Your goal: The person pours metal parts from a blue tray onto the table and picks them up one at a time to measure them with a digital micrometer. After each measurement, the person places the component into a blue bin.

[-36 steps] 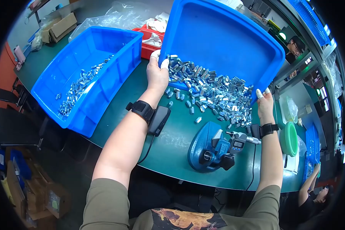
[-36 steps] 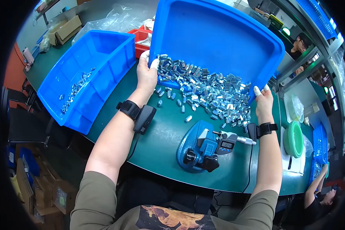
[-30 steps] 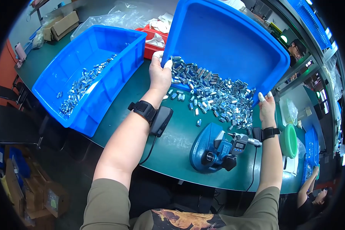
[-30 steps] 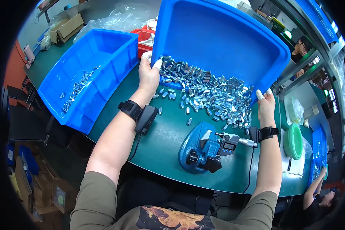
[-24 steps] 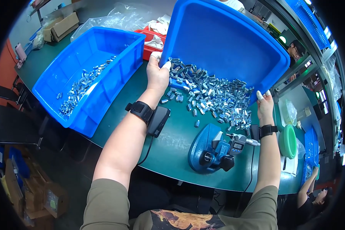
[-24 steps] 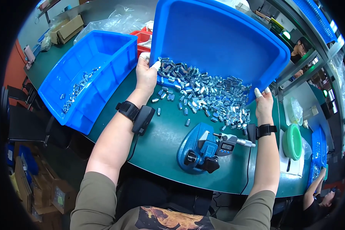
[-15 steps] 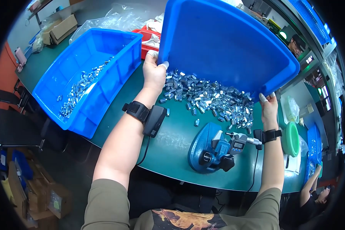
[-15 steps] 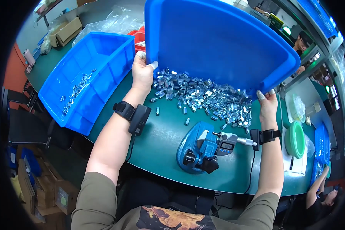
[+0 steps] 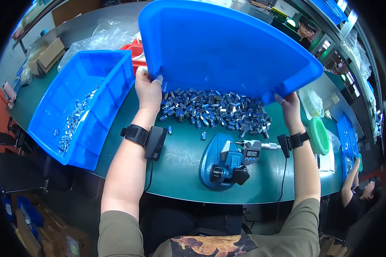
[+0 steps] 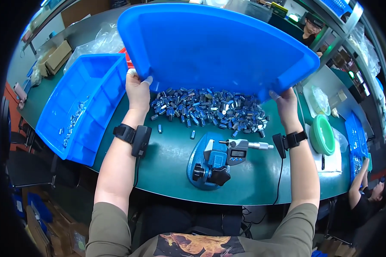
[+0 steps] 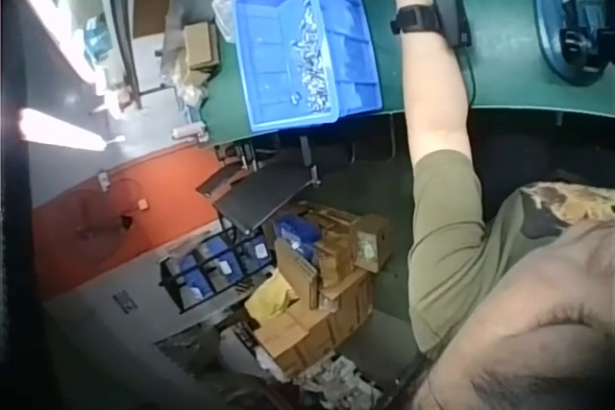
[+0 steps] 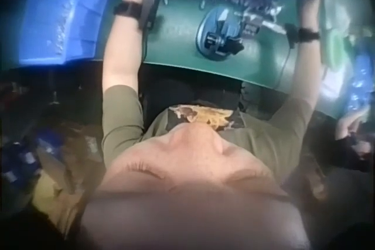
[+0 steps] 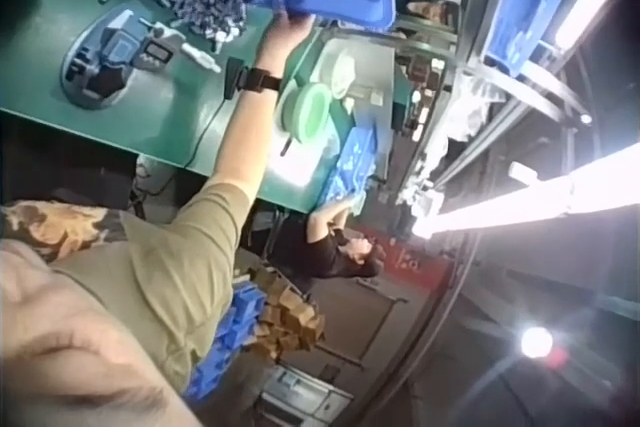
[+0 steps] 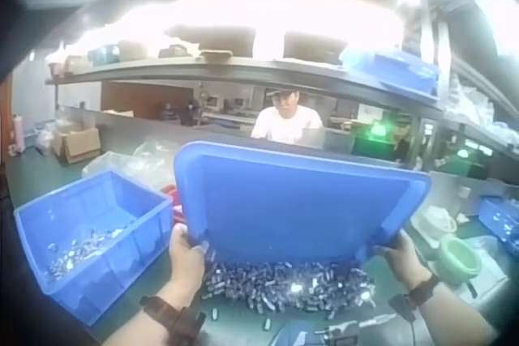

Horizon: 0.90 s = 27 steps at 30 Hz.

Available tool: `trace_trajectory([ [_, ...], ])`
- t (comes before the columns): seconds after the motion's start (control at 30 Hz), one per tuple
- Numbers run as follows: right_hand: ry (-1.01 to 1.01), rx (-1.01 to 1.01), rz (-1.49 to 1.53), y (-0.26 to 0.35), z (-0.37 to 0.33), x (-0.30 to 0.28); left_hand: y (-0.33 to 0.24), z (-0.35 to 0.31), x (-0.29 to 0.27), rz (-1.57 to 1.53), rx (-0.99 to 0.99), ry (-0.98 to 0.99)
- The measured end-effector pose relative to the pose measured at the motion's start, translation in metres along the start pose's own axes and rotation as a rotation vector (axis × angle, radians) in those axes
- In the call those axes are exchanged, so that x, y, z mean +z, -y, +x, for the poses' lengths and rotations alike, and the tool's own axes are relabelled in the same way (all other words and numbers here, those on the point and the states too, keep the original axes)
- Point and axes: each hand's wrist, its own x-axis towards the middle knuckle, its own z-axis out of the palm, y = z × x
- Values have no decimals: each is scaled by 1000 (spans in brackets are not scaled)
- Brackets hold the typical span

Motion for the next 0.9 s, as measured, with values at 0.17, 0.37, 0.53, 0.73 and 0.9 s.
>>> trace_trajectory([
  [0.17,-53,-150,98,16,9,-5,-3,1,5,-39,60,28],
  [0.37,-58,-145,91,40,-1,-3,-4,0,3,-47,94,51],
  [0.53,-96,-244,35,68,3,-19,-12,-1,9,-114,108,93],
  [0.73,-79,-122,-145,107,0,-54,-35,-11,20,-103,56,249],
  [0.9,-67,226,-144,95,-23,-109,-17,-13,15,-77,-5,307],
])
